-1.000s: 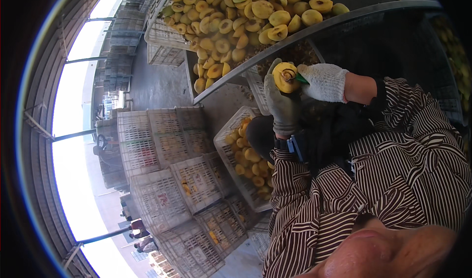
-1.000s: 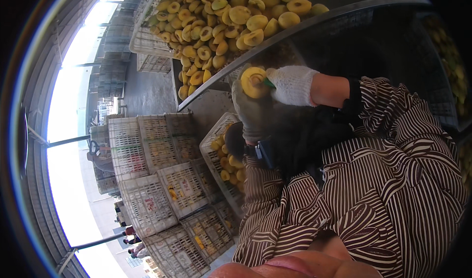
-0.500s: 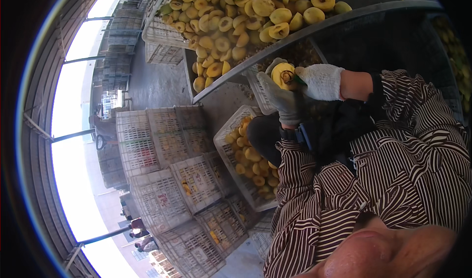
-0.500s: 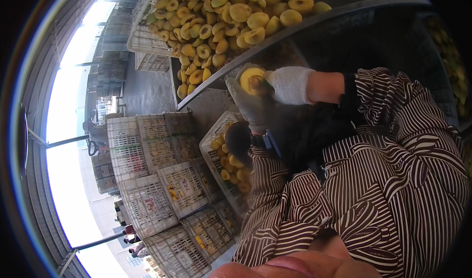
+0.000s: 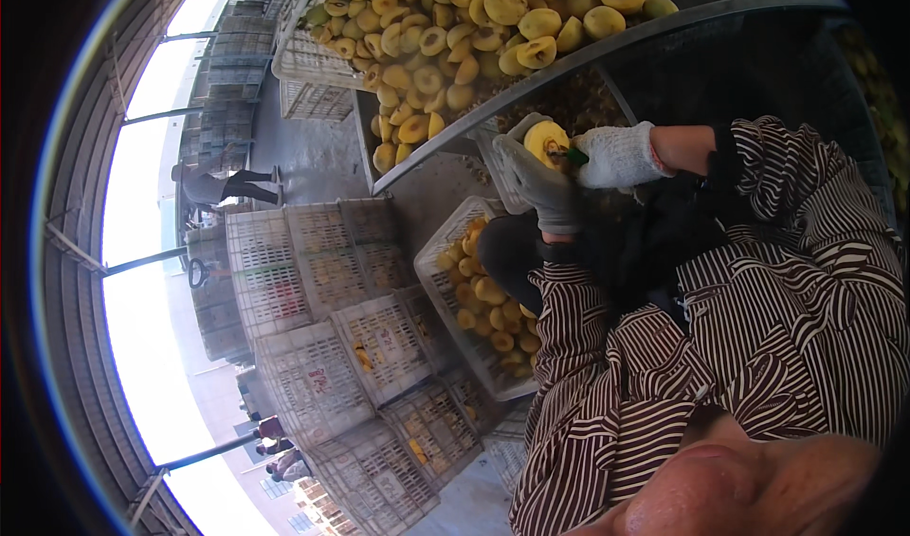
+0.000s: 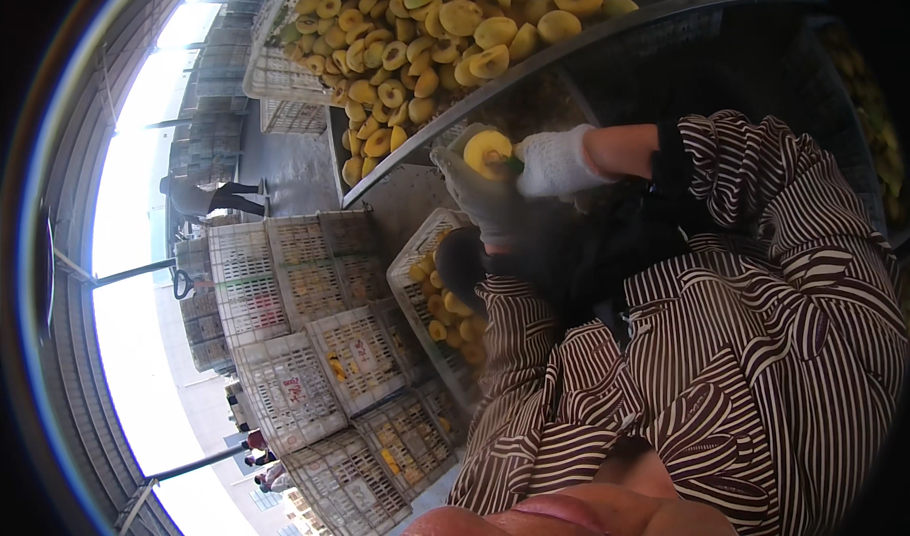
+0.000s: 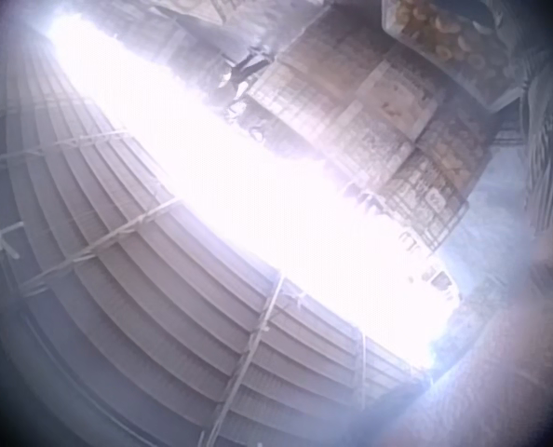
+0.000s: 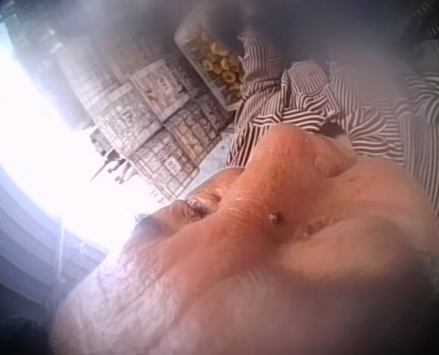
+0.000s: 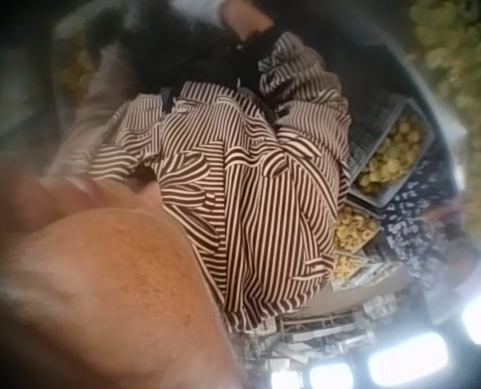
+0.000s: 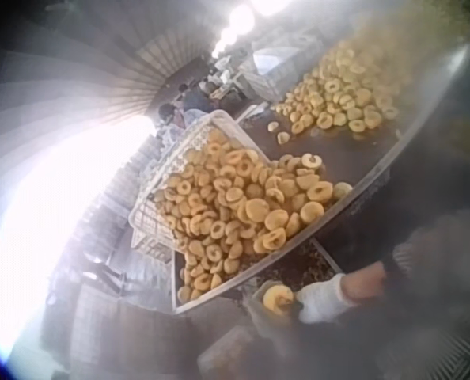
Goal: The person uses a hand-held pitting tool to remove the seeds from halves of yellow fruit, repeatedly picking up fruit from a pile, removing the pits, and dropping the pitted halves into a separate container.
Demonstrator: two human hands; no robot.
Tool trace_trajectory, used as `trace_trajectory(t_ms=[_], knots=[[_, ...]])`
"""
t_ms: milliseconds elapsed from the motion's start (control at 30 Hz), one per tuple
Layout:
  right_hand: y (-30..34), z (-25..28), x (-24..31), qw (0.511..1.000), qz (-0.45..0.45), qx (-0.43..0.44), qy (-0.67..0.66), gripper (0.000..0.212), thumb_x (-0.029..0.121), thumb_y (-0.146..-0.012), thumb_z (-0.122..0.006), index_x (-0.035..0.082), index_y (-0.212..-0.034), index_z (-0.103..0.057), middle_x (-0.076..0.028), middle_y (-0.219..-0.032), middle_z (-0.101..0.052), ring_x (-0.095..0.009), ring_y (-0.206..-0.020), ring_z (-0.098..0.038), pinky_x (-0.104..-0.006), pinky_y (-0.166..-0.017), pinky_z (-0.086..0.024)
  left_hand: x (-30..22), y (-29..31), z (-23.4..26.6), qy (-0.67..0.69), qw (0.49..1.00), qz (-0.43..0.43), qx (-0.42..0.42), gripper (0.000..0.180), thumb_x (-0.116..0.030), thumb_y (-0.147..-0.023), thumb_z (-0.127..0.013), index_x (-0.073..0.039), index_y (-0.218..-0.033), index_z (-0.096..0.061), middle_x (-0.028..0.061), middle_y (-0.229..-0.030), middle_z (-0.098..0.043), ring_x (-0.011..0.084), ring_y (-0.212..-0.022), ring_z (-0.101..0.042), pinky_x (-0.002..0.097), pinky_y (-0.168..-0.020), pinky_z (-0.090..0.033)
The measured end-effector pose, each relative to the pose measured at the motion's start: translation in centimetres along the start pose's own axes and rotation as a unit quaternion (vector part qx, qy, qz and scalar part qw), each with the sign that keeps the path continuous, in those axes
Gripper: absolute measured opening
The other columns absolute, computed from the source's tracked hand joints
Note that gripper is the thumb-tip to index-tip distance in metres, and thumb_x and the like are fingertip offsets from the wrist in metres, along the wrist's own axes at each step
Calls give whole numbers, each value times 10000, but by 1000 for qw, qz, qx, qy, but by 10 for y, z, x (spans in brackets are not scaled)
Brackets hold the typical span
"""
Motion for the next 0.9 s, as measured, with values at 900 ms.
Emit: trace_trajectory(t_ms=[900], knots=[[26, -3, 3, 987, 11, 92, -128, 317, 183, -886, -622, -30, -1105, -537, -40, -647, -570, -147, -487, -554, -288, -422, -470, 47, 22, -34, 440, 783, 438, -37, 494, -445, -1020, -395, 22, -1078, -548, 172, -931, -644, 274, -814, -648, 360, -729, -568]])
Point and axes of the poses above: each hand's wrist, its own y-axis away from the middle knuckle, its own z-axis out of the back of the hand, x = y × z, the point moved 9 cm from there along -y, towards the middle knuckle
